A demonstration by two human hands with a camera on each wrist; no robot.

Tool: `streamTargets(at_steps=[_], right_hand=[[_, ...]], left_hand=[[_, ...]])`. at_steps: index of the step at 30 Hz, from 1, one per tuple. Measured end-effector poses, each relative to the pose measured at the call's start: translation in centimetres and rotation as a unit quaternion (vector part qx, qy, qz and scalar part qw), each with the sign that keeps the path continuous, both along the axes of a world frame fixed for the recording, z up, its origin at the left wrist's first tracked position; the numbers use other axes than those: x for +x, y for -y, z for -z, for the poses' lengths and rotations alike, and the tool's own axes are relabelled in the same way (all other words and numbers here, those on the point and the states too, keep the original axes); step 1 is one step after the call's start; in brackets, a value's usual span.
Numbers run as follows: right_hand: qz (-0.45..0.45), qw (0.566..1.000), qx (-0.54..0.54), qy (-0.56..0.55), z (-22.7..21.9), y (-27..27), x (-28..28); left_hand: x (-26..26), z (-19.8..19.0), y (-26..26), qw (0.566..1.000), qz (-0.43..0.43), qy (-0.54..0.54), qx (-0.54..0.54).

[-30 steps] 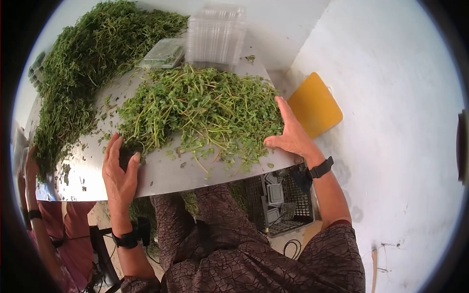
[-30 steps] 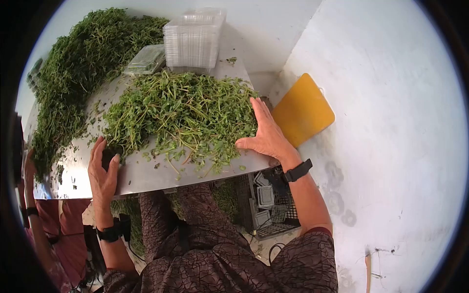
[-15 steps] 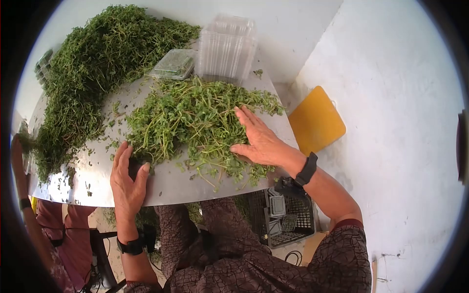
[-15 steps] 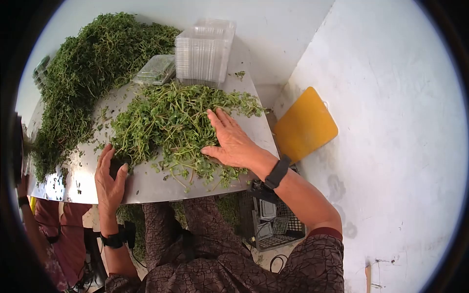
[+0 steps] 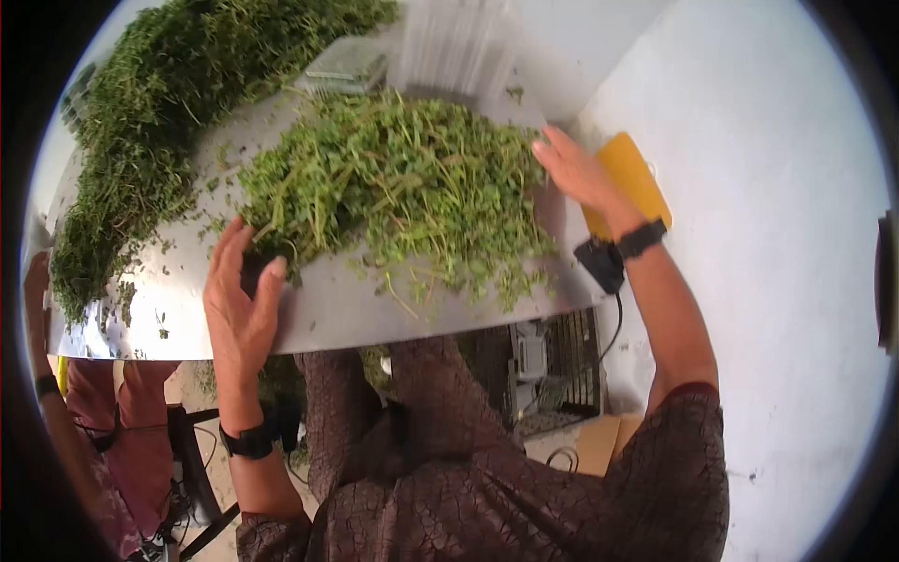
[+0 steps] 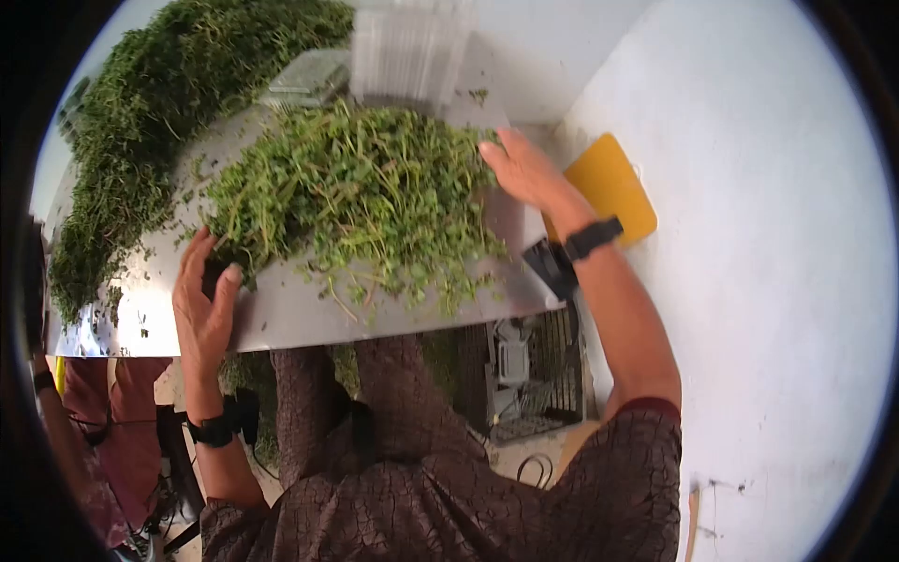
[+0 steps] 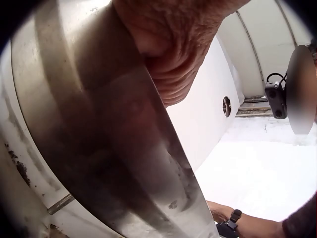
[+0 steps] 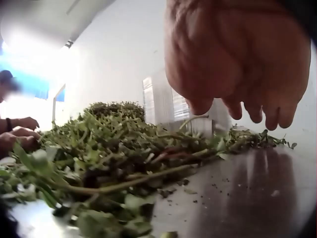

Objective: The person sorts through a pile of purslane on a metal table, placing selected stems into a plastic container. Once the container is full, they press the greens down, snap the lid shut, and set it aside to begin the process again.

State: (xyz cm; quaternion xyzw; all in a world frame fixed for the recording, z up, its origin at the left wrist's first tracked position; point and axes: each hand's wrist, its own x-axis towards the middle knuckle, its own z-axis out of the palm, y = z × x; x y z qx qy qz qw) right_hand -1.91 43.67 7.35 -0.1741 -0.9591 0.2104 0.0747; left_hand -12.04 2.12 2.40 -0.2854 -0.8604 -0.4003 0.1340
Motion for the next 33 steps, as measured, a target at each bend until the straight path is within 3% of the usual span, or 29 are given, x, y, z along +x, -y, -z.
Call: streamTargets(at_steps=[2, 7, 11, 13, 20, 27, 29, 33], right_hand=[[-0.029, 0.996, -0.070, 0.055, -0.4, 1.2, -0.6], [-0.099, 0.990, -0.095, 0.008, 0.3, 5.9, -0.8], [-0.086, 0.995, -0.012, 0.046, -1.4, 7.8, 0.9], [-0.044, 0.997, 0.057, -0.011, -1.7, 7.8, 2.6], [0.021, 0.994, -0.066, -0.088, -2.9, 7.7, 10.9], [0.051, 0.980, 0.006, -0.190, -0.4, 6.9, 16.3], [0.050, 0.984, 0.022, -0.170, -0.7, 7.3, 17.0], [0.058, 0.986, -0.001, -0.155, -1.2, 8.8, 17.5]], left_hand=[[-0.2, 0.0, 0.1, 1.000, 0.006, -0.004, -0.007], [-0.1, -0.4, -0.2, 1.000, -0.010, -0.017, -0.016], [-0.3, -0.2, -0.1, 1.000, -0.005, -0.014, -0.006], [-0.4, -0.1, -0.1, 1.000, -0.009, -0.019, -0.011], [-0.7, 0.3, 0.2, 1.000, -0.002, -0.018, -0.002], [-1.0, 0.8, 0.2, 1.000, 0.005, -0.021, 0.018], [-0.6, 0.3, 0.3, 0.999, -0.001, -0.035, -0.032], [-0.4, 0.5, 0.1, 1.000, -0.008, -0.026, -0.015]])
